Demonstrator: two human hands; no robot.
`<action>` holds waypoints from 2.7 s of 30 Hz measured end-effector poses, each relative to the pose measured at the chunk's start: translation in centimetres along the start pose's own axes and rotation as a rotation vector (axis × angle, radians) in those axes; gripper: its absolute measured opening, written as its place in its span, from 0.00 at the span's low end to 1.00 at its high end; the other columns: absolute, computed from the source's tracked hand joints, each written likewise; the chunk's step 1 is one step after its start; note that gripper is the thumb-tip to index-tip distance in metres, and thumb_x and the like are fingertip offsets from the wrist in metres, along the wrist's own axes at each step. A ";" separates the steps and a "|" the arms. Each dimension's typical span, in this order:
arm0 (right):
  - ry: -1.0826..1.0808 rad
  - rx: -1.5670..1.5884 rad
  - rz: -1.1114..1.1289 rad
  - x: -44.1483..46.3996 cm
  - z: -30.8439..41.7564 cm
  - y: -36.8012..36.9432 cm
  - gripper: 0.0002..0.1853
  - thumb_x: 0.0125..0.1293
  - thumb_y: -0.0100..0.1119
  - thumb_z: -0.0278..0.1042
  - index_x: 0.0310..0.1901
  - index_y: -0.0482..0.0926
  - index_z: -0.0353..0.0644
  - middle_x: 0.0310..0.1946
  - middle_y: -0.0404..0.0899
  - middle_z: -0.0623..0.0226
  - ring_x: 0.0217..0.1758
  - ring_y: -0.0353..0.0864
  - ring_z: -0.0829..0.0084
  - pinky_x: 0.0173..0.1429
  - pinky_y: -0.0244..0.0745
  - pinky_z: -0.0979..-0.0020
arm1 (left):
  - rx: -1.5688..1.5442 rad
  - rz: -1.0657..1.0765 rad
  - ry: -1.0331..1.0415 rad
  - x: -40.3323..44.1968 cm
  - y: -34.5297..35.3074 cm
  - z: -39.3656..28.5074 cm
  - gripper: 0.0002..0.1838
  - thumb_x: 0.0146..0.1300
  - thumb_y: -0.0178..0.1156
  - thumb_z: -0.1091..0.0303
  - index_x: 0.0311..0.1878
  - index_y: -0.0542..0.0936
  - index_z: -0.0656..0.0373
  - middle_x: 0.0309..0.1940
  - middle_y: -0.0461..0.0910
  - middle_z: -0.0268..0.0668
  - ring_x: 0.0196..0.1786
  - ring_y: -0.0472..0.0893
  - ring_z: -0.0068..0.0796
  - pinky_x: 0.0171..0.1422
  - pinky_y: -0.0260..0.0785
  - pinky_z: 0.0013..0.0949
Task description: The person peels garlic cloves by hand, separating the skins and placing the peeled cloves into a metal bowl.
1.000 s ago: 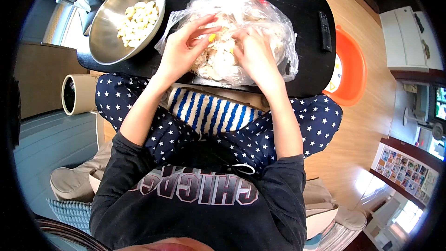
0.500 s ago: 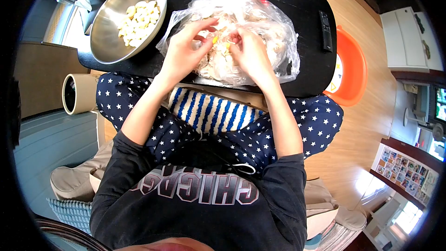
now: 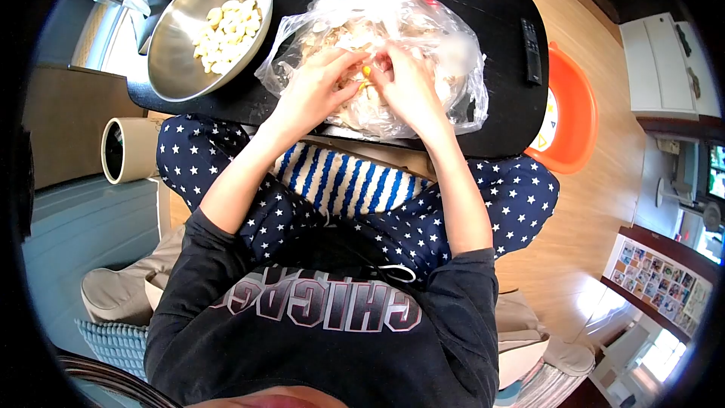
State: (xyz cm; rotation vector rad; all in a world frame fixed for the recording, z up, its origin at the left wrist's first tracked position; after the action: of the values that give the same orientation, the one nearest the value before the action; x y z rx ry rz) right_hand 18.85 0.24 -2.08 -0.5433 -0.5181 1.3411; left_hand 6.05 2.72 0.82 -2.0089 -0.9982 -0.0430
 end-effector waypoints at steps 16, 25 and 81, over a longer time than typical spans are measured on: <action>-0.008 0.222 -0.125 -0.1 0.1 -2.5 0.06 0.57 0.55 0.27 0.33 0.77 0.34 0.24 0.77 0.64 0.28 0.73 0.77 0.36 0.68 0.75 | -0.009 -0.100 0.077 0.3 -1.2 -1.0 0.14 0.53 0.61 0.71 0.44 0.78 0.58 0.43 0.74 0.39 0.42 0.77 0.34 0.46 0.70 0.32; -0.172 0.425 -0.071 -0.3 2.5 -1.5 0.10 0.60 0.56 0.28 0.43 0.77 0.39 0.34 0.74 0.69 0.32 0.72 0.80 0.37 0.68 0.79 | -0.729 -0.078 -0.399 0.1 0.5 3.1 0.12 0.57 0.58 0.74 0.46 0.76 0.65 0.37 0.80 0.39 0.42 0.79 0.22 0.45 0.71 0.23; -0.150 -0.202 -0.108 -0.5 1.9 -3.0 0.11 0.55 0.57 0.29 0.41 0.78 0.37 0.42 0.75 0.57 0.44 0.75 0.61 0.52 0.67 0.68 | -0.906 -0.210 -0.374 0.6 -0.4 4.0 0.14 0.71 0.39 0.62 0.40 0.71 0.60 0.29 0.73 0.30 0.27 0.64 0.14 0.35 0.58 0.17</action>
State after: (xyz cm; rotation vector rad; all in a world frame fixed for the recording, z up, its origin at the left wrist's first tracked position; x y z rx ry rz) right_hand 19.78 -0.53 1.27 -0.5741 -0.8012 1.2388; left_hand 4.90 6.10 -1.14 -2.7744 -1.6246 -0.2849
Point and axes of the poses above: each hand's wrist, its own x-axis towards the middle knuckle, its own y-axis out of the palm, z = x × y, the point moved 7 cm from there along x, towards the middle knuckle
